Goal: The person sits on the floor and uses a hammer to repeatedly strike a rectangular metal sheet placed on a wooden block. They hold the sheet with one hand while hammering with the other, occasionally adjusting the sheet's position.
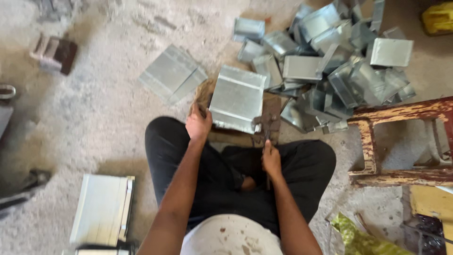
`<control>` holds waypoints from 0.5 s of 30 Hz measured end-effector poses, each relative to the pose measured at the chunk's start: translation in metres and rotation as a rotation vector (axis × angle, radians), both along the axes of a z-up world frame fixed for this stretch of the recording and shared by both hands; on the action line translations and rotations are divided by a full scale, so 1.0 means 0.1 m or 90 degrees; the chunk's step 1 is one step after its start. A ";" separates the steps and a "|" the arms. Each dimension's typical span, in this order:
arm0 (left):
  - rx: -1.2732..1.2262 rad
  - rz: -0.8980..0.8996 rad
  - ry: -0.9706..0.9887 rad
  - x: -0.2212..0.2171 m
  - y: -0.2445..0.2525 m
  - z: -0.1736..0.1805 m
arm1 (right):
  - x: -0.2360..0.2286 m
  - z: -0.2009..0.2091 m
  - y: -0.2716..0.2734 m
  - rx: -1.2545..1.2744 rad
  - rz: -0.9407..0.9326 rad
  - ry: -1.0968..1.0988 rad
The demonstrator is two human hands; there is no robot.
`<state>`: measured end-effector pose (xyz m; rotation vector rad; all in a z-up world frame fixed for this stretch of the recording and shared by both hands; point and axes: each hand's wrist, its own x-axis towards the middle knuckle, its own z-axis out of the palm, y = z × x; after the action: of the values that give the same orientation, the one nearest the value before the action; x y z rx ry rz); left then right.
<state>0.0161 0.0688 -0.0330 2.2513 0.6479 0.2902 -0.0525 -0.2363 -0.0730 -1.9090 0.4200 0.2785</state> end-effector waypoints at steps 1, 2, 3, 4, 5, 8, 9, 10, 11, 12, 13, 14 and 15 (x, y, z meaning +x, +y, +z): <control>0.037 -0.027 -0.068 0.17 0.06 0.00 | 0.00 -0.08 -0.03 -0.027 0.002 -0.010; 0.073 -0.055 -0.136 0.35 0.08 -0.04 | 0.02 -0.16 -0.06 -0.061 0.014 -0.048; 0.093 -0.088 -0.125 0.54 0.07 -0.11 | 0.03 -0.24 -0.07 -0.095 0.025 -0.086; 0.112 -0.119 -0.112 0.75 0.07 -0.19 | 0.04 -0.30 -0.10 -0.130 0.038 -0.124; 0.133 -0.150 -0.100 0.95 0.07 -0.29 | 0.04 -0.34 -0.12 -0.145 0.029 -0.118; -0.088 -0.247 0.047 1.27 0.03 -0.60 | 0.07 -0.37 -0.09 -0.170 0.015 -0.101; -0.149 -0.234 0.012 1.33 0.02 -0.68 | 0.09 -0.34 -0.08 -0.167 0.015 -0.101; -0.214 -0.218 -0.014 1.28 0.00 -0.77 | 0.03 -0.30 -0.08 -0.165 0.018 -0.094; -0.279 -0.202 -0.040 1.25 -0.02 -0.83 | -0.01 -0.25 -0.07 -0.165 0.012 -0.105; -0.203 -0.195 -0.052 1.28 -0.05 -0.85 | 0.01 -0.18 -0.04 -0.165 0.011 -0.120; -0.126 -0.189 -0.063 1.32 -0.08 -0.84 | 0.03 -0.10 -0.01 -0.165 0.010 -0.135; -0.051 -0.181 -0.068 1.27 -0.10 -0.84 | 0.01 -0.01 0.02 -0.146 0.004 -0.119; -0.071 -0.134 -0.048 1.20 -0.14 -0.81 | 0.01 0.08 0.07 -0.127 -0.002 -0.102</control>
<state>0.1357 0.0549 -0.1141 2.1691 0.3739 0.2266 -0.0517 -0.2296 -0.0648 -2.1082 0.3537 0.0816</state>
